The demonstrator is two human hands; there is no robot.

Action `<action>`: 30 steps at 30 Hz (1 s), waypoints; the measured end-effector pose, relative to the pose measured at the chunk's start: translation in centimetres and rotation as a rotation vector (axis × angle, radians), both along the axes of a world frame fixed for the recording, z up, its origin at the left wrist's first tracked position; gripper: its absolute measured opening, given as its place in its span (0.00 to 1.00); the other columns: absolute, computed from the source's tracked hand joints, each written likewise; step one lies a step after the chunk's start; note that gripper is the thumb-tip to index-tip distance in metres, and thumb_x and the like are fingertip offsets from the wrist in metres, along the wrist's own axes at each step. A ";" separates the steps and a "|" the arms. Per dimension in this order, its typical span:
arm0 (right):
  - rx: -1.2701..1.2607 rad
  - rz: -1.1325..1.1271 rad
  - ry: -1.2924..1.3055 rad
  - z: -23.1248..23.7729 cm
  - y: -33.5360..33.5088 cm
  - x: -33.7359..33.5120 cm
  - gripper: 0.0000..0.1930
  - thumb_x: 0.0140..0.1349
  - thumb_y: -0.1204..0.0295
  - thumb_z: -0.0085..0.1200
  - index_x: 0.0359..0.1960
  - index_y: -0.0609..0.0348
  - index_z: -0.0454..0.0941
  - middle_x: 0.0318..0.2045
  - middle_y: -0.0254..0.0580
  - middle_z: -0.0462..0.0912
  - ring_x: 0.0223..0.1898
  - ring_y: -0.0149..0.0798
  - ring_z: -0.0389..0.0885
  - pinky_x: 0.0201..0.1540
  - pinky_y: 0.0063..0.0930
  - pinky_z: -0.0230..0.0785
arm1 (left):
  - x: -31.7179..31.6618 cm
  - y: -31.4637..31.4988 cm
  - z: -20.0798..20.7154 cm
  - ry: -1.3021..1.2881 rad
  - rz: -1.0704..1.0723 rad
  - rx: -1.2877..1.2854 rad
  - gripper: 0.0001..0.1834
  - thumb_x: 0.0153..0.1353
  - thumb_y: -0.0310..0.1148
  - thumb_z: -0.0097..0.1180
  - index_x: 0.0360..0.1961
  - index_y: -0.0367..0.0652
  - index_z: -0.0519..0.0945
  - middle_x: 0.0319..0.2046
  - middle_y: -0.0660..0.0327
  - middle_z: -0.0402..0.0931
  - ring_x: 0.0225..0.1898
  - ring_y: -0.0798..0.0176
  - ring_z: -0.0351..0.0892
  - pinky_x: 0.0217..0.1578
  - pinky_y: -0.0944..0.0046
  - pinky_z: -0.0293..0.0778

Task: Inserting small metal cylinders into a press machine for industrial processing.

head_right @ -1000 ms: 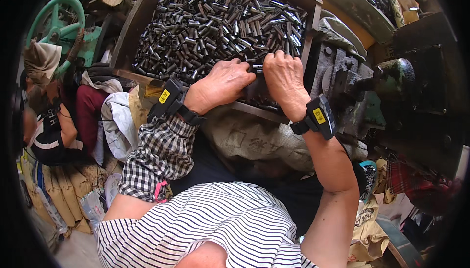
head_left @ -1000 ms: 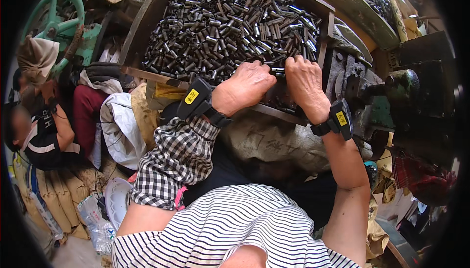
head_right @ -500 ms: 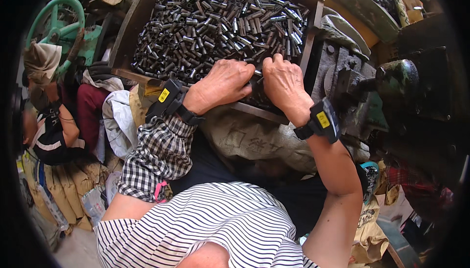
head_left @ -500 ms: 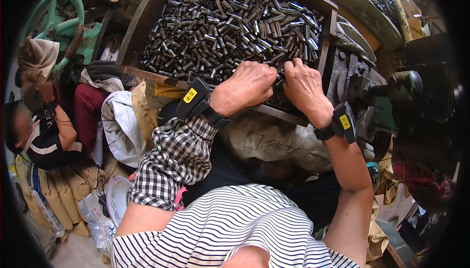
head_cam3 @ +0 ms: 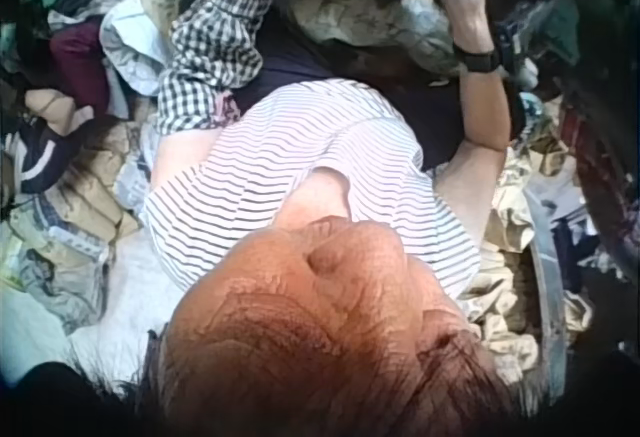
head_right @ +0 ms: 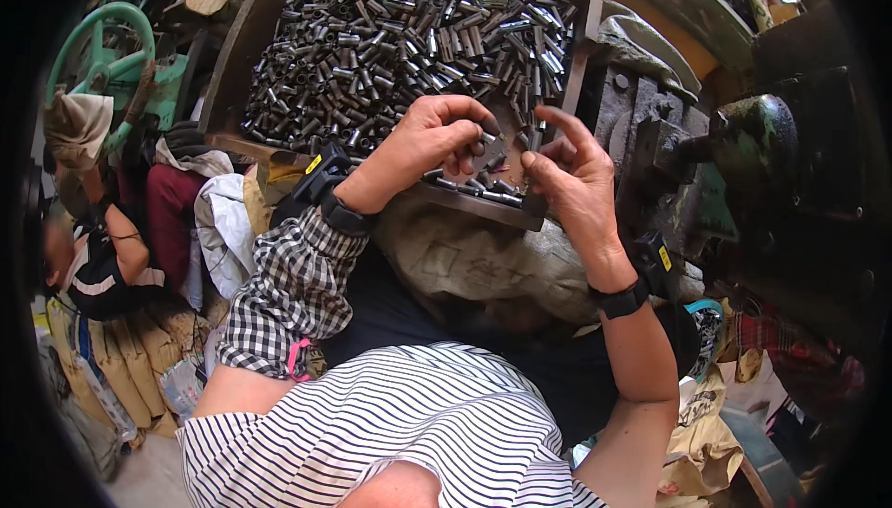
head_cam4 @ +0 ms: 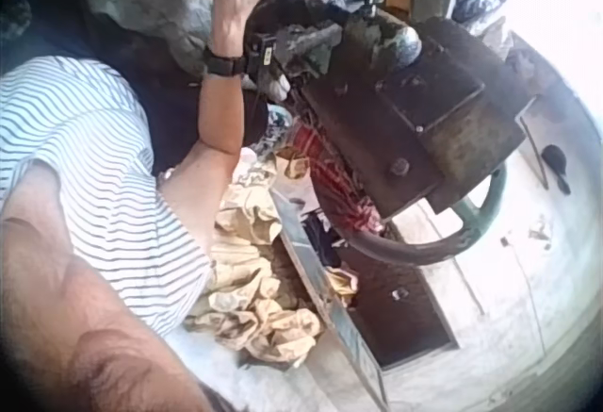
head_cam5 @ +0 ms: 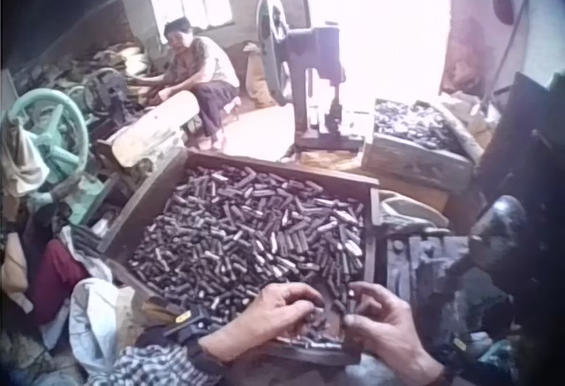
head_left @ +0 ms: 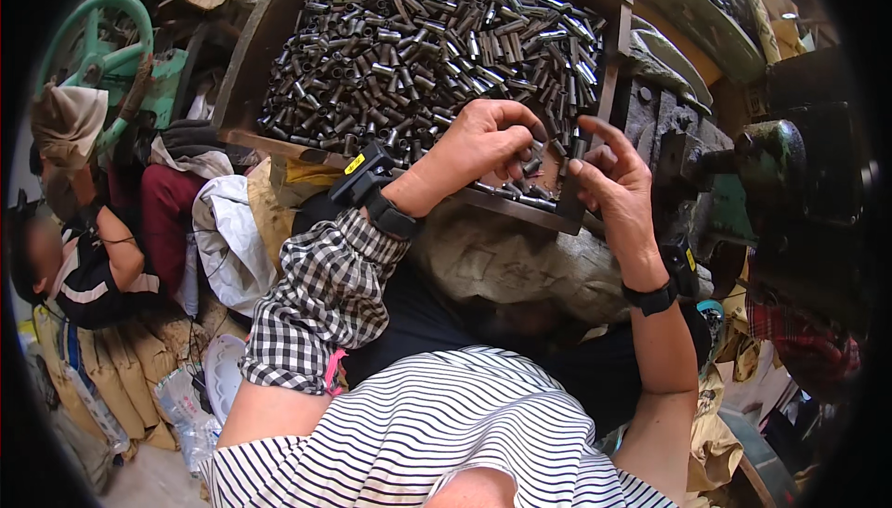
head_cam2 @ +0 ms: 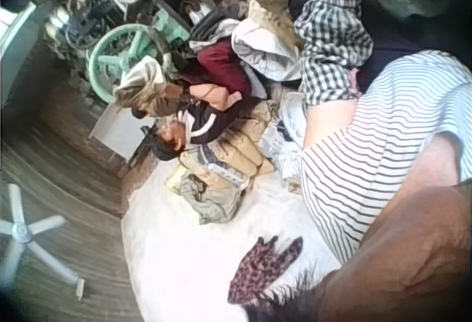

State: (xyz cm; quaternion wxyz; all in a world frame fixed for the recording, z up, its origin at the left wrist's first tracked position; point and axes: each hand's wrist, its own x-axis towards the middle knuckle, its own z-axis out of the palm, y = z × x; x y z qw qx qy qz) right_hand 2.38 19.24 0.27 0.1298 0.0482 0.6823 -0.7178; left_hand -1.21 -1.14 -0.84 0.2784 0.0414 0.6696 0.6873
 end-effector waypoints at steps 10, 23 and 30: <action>-0.342 -0.054 -0.147 -1.0 1.2 -0.1 0.10 0.61 0.73 0.53 0.41 0.67 0.72 0.29 0.43 0.81 0.25 0.28 0.81 0.22 0.14 0.71 | 0.3 1.5 -1.1 -0.249 0.085 0.373 0.10 0.64 0.27 0.48 0.43 0.36 0.76 0.28 0.62 0.78 0.21 0.73 0.77 0.23 0.76 0.77; -0.271 -0.151 -0.169 -1.4 0.4 0.4 0.10 0.62 0.67 0.54 0.28 0.61 0.73 0.20 0.40 0.80 0.12 0.23 0.74 0.12 0.11 0.61 | 1.1 2.3 -0.9 -0.167 0.094 0.337 0.09 0.65 0.32 0.49 0.42 0.38 0.75 0.25 0.64 0.77 0.21 0.75 0.76 0.21 0.78 0.74; -0.343 -0.198 -0.201 -0.9 0.0 0.8 0.11 0.62 0.66 0.54 0.26 0.59 0.72 0.18 0.37 0.78 0.09 0.22 0.68 0.10 0.12 0.56 | 2.1 3.3 0.1 -0.019 0.136 0.253 0.09 0.65 0.31 0.50 0.39 0.34 0.74 0.23 0.63 0.77 0.18 0.75 0.76 0.17 0.77 0.71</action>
